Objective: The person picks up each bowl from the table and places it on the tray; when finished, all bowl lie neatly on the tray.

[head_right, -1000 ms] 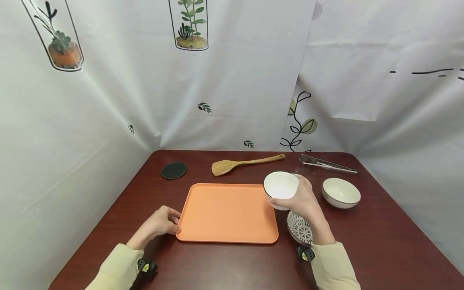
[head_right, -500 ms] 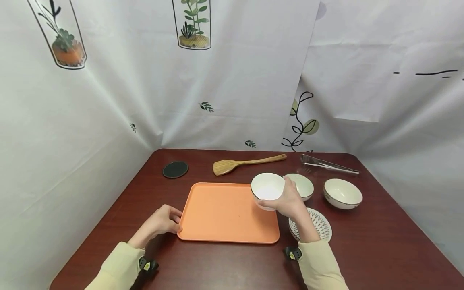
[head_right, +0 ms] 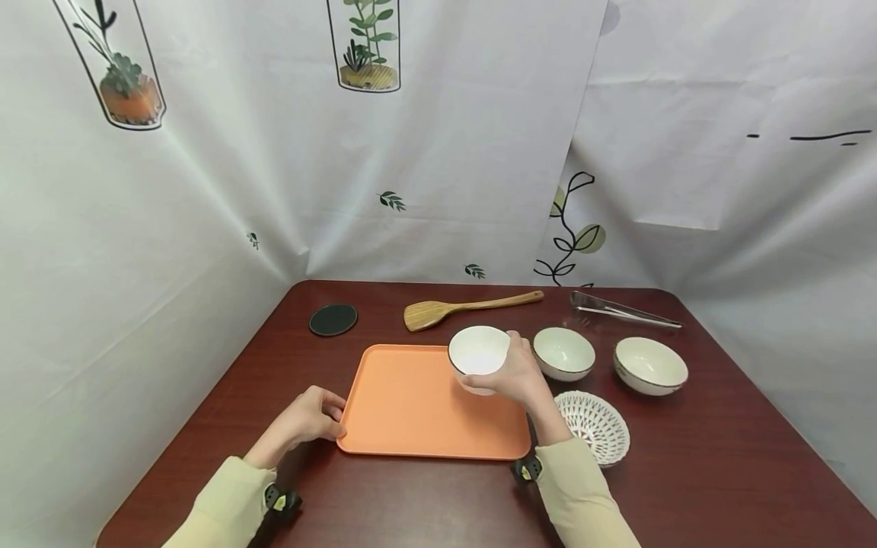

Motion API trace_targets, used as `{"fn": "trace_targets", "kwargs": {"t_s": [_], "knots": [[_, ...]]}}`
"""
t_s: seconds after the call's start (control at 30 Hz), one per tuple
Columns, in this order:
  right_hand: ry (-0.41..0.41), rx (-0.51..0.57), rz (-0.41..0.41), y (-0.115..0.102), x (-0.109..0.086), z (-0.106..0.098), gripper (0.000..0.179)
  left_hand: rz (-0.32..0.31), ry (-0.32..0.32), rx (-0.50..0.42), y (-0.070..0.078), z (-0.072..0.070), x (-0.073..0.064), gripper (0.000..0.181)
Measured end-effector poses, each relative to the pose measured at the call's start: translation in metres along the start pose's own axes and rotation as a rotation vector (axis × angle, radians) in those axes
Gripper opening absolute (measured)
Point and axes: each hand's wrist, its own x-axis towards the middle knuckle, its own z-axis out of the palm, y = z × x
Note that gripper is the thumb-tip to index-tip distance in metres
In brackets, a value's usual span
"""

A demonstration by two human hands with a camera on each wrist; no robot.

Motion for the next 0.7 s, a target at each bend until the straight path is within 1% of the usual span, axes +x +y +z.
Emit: {"fn": "trace_targets", "kwargs": {"t_s": [0.1,0.2,0.37,0.5,0.63,0.7], "knots": [[-0.004,-0.039,-0.010,-0.004,0.004,0.009,0.111,0.009,-0.001,-0.002,-0.001,-0.001,-0.001,0.043],[-0.012,-0.053,-0.013,-0.008,0.007,0.018,0.111,0.016,-0.002,-0.004,-0.002,-0.001,-0.001,0.043],[-0.014,-0.008,-0.020,-0.014,0.012,0.036,0.107,0.014,0.006,-0.006,-0.002,-0.002,-0.001,0.043],[-0.026,0.024,-0.006,-0.018,0.013,0.050,0.107,0.024,0.007,-0.006,-0.001,-0.001,-0.002,0.043],[-0.030,0.039,-0.002,-0.023,0.014,0.061,0.106,0.011,0.009,-0.001,0.000,-0.001,-0.002,0.044],[-0.026,0.042,-0.013,-0.026,0.014,0.067,0.104,0.000,0.006,0.000,0.000,-0.001,-0.001,0.044]]}}
